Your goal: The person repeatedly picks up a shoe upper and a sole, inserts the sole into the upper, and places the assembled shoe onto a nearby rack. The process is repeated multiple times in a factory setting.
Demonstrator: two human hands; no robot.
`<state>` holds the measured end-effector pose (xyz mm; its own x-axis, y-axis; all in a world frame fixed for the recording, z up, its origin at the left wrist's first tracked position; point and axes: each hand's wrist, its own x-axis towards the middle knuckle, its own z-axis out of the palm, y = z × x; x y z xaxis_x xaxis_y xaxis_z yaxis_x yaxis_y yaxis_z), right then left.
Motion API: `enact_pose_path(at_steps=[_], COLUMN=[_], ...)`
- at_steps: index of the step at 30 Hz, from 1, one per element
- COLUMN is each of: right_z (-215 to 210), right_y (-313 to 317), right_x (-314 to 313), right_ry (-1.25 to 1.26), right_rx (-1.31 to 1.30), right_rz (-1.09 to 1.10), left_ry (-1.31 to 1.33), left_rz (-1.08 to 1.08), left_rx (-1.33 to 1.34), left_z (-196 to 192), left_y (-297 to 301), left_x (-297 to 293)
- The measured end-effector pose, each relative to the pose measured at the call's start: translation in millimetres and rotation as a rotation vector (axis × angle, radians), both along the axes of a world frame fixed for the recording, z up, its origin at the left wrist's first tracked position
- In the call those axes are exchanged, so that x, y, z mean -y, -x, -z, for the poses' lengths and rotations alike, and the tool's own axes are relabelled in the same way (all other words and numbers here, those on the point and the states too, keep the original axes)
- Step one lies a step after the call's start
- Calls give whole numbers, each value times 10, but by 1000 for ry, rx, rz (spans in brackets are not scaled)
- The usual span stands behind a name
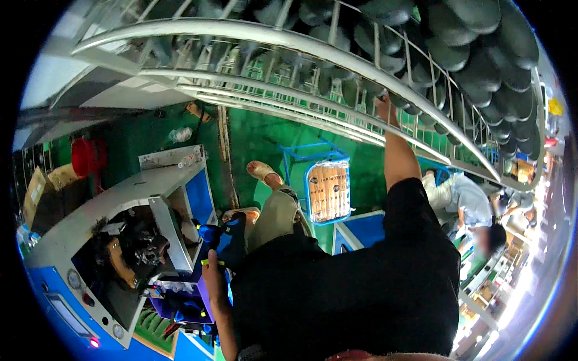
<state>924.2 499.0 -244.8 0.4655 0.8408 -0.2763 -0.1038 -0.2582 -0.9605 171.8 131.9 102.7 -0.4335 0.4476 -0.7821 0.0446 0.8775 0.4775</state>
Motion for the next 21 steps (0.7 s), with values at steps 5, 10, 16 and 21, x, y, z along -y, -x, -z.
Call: enact_pose_path(at_steps=[5,10,16,21], right_z=[-224,-616,-1198,-1284], right_y=[543,2972,4922,5892], right_x=[-220,908,1838,1963], right_ry=[203,265,542,551], right_rx=[475,1295,30,116], right_rz=[-133,-169,-1137,-1572], left_ry=[-5,-133,-452,-683], left_rz=[-118,-664,-1055,-1301], left_rx=[144,83,116,24], left_z=[267,-134,-653,137], left_y=[303,902,1039,1291], left_x=[666,1759,3658,4546])
